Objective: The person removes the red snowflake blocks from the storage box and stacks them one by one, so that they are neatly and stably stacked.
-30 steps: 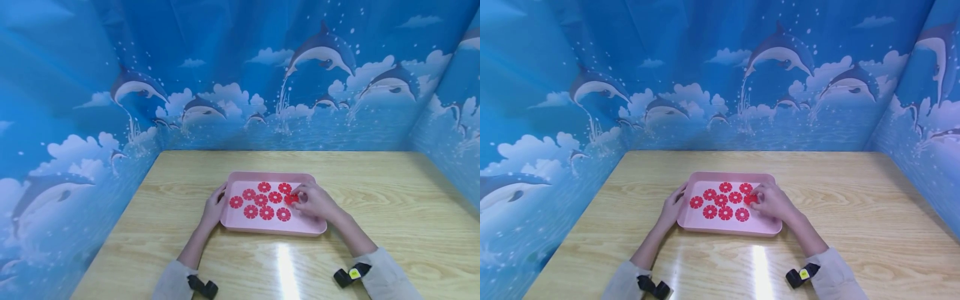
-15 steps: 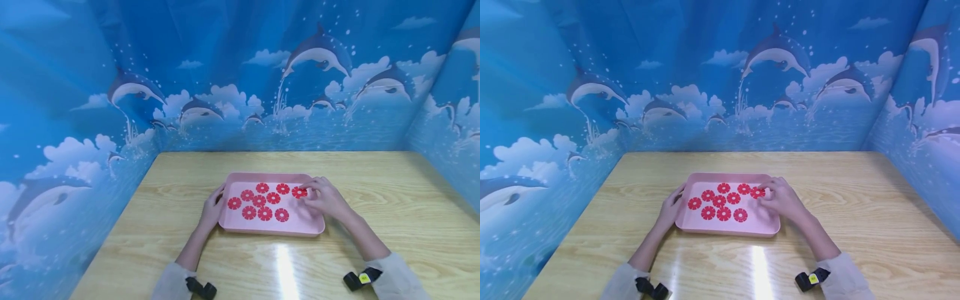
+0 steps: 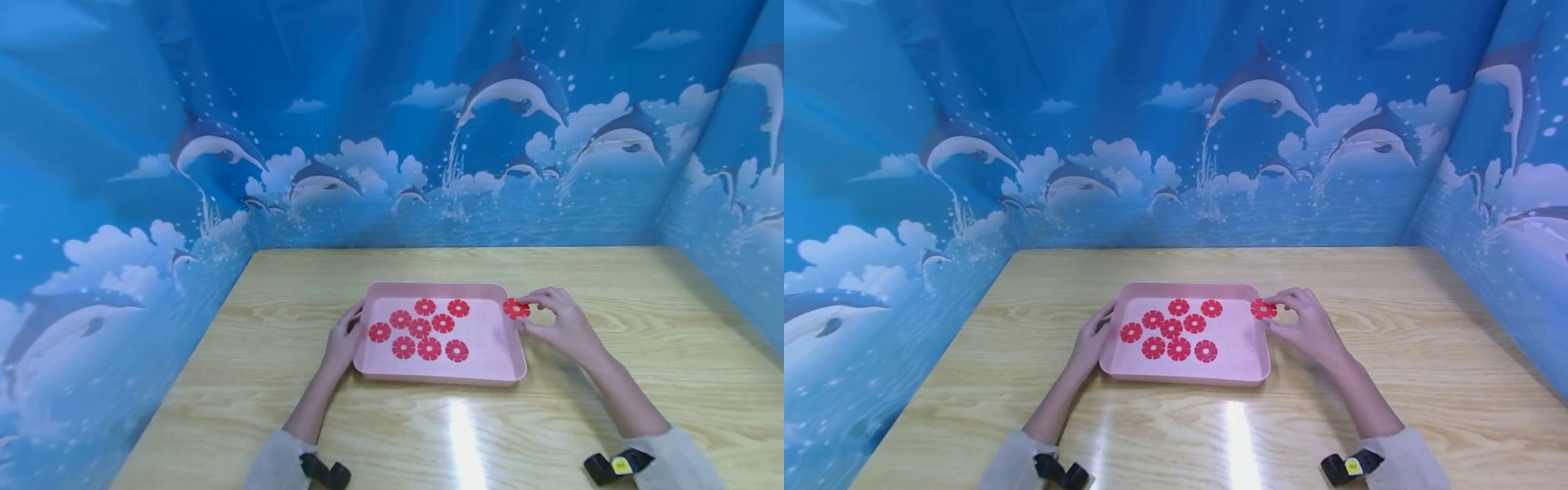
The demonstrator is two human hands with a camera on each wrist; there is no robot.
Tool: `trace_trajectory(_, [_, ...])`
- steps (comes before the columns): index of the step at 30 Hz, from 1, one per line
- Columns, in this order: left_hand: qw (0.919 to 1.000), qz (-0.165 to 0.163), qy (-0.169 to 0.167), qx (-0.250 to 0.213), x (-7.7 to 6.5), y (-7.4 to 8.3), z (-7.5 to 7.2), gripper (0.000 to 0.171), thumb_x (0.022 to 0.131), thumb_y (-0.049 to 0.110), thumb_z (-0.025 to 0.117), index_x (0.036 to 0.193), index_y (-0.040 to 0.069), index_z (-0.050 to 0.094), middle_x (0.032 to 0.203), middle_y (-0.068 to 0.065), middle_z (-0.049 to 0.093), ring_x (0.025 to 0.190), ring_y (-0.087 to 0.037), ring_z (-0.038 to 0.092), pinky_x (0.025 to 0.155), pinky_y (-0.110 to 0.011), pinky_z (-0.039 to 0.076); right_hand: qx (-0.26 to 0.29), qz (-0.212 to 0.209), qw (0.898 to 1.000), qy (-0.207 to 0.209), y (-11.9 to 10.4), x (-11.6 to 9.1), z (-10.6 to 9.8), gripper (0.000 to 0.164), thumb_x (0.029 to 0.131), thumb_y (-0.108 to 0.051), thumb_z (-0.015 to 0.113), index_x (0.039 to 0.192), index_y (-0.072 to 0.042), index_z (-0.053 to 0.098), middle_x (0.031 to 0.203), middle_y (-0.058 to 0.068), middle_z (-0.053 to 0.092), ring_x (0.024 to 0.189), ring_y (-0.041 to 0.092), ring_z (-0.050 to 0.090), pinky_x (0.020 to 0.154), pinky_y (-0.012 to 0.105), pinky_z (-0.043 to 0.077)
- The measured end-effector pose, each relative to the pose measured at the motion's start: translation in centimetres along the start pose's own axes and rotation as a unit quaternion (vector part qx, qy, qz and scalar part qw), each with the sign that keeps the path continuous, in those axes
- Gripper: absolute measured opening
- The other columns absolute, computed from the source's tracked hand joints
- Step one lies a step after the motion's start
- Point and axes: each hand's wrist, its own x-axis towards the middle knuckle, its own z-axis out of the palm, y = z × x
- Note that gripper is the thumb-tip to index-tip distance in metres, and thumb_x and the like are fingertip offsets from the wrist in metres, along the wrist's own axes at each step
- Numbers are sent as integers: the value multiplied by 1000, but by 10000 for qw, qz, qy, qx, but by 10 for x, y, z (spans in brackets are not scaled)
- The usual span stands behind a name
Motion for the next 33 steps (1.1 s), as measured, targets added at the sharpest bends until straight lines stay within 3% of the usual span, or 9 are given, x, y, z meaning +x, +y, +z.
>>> trace_trajectory(10, [9993,-245,110,-274,2,0,1,44,90,0,44,134,5,46,134,-15,45,117,-31,46,96,-38,40,-128,202,9990,373,21,-21,-10,32,69,-2,75,99,-2,67,99,12,58,83,20,46,67,43,41])
trace_trajectory(18, [9990,-315,24,-327,3,-1,1,44,92,3,45,135,7,45,136,-14,43,118,-30,45,97,-37,40,-247,635,9975,165,41,-31,-9,31,74,-8,74,103,-2,65,102,12,58,84,22,48,68,42,42])
trace_trajectory(33, [9993,-192,41,-322,3,-1,1,42,92,1,44,134,4,45,135,-16,44,116,-32,46,97,-39,40,-184,835,9957,-344,51,-37,-5,29,76,-9,73,103,0,66,100,14,58,85,27,51,72,42,42])
